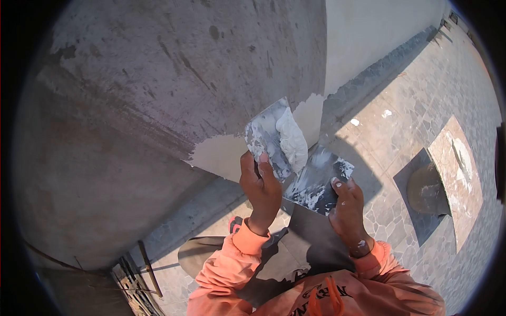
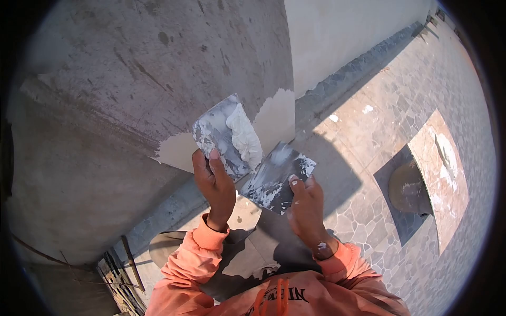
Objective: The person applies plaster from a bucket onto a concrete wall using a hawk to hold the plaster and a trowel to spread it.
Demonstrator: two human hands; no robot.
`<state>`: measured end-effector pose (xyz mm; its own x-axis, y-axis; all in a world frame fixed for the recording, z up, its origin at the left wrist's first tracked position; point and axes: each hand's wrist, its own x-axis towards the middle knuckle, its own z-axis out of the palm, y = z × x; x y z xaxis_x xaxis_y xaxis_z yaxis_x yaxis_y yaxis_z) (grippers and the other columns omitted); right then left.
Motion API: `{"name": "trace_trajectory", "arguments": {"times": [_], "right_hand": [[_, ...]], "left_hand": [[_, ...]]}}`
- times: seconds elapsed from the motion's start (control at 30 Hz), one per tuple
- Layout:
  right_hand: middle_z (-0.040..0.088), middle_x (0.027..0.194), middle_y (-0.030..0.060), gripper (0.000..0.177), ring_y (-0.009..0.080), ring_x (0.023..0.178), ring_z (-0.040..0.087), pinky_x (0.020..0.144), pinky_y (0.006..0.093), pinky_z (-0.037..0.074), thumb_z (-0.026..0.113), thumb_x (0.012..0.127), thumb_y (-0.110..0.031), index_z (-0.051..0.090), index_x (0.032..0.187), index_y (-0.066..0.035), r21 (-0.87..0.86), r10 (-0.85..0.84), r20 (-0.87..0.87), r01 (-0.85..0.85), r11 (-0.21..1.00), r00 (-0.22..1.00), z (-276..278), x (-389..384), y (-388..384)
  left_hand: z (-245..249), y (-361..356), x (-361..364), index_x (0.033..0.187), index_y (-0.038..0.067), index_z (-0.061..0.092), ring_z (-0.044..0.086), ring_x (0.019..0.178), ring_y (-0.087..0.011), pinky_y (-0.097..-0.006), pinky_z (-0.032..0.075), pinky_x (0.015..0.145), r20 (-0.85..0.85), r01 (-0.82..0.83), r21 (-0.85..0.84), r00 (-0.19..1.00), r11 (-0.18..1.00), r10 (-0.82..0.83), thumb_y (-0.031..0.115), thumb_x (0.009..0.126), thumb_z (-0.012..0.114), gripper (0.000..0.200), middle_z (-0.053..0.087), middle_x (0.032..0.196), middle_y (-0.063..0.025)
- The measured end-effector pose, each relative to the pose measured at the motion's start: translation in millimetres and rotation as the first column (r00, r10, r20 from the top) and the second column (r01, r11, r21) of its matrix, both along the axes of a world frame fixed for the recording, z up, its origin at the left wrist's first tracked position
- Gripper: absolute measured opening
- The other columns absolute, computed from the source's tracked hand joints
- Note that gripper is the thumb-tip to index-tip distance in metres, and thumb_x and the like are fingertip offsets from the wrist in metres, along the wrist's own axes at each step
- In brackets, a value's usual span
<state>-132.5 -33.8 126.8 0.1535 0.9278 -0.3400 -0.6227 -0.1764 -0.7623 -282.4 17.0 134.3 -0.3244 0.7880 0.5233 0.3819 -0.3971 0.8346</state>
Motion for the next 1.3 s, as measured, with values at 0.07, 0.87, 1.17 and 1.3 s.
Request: {"name": "trace_trajectory", "arguments": {"times": [0.07, 0.87, 1.17, 1.3], "right_hand": [[0.06, 0.085, 0.0025, 0.014, 0.0129, 0.069, 0.063, 0.06, 0.0249, 0.052, 0.05, 0.092, -0.009, 0.054, 0.104, -0.003, -0.076, 0.012, -0.046, -0.015, 0.997, 0.999, 4.3, -1.7, -0.1], [0.061, 0.097, 0.0043, 0.023, 0.0137, 0.081, 0.065, 0.07, 0.0279, 0.055, 0.047, 0.094, -0.007, 0.05, 0.115, -0.001, 0.126, 0.04, -0.193, -0.016, 0.992, 0.98, 7.8, -9.1, 22.4], [0.055, 0.107, 0.0045, 0.03, 0.0088, 0.093, 0.052, 0.082, 0.0281, 0.046, 0.043, 0.096, -0.006, 0.045, 0.124, 0.002, 0.218, 0.105, -0.025, -0.097, 0.971, 0.994, 19.8, 7.6, 29.6], [0.055, 0.107, 0.0045, 0.029, 0.0083, 0.093, 0.052, 0.082, 0.0267, 0.046, 0.043, 0.095, -0.006, 0.045, 0.123, 0.002, 0.205, 0.09, 0.0, -0.088, 0.975, 0.996, 15.2, 11.6, 30.2]], "left_hand": [[5.6, 2.1, -1.4, 0.097, -0.002, 0.05, 0.037, 0.062, -0.0055, -0.023, 0.031, 0.053, 0.032, -0.004, 0.043, 0.999, 0.999, 0.002, 0.007, 0.095, 0.048, 0.01, 0.045, 0.07, 0.0004], [-3.8, -16.9, -12.5, 0.11, 0.001, 0.061, 0.069, 0.085, -0.0305, -0.032, 0.052, 0.076, -0.374, 0.183, 0.174, 0.921, 0.968, -0.107, -0.003, 0.081, 0.054, 0.03, 0.068, 0.099, -0.0182], [-20.3, -16.5, -19.5, 0.112, 0.001, 0.062, 0.069, 0.079, -0.032, -0.0339, 0.053, 0.072, -0.459, 0.13, 0.098, 0.886, 0.987, -0.071, 0.0, 0.08, 0.06, 0.033, 0.068, 0.092, -0.0184], [-16.2, -16.3, -20.1, 0.109, 0.0, 0.061, 0.067, 0.077, -0.0292, -0.0332, 0.052, 0.069, -0.478, 0.236, 0.044, 0.858, 0.971, -0.186, 0.002, 0.08, 0.063, 0.029, 0.067, 0.089, -0.0172]]}}
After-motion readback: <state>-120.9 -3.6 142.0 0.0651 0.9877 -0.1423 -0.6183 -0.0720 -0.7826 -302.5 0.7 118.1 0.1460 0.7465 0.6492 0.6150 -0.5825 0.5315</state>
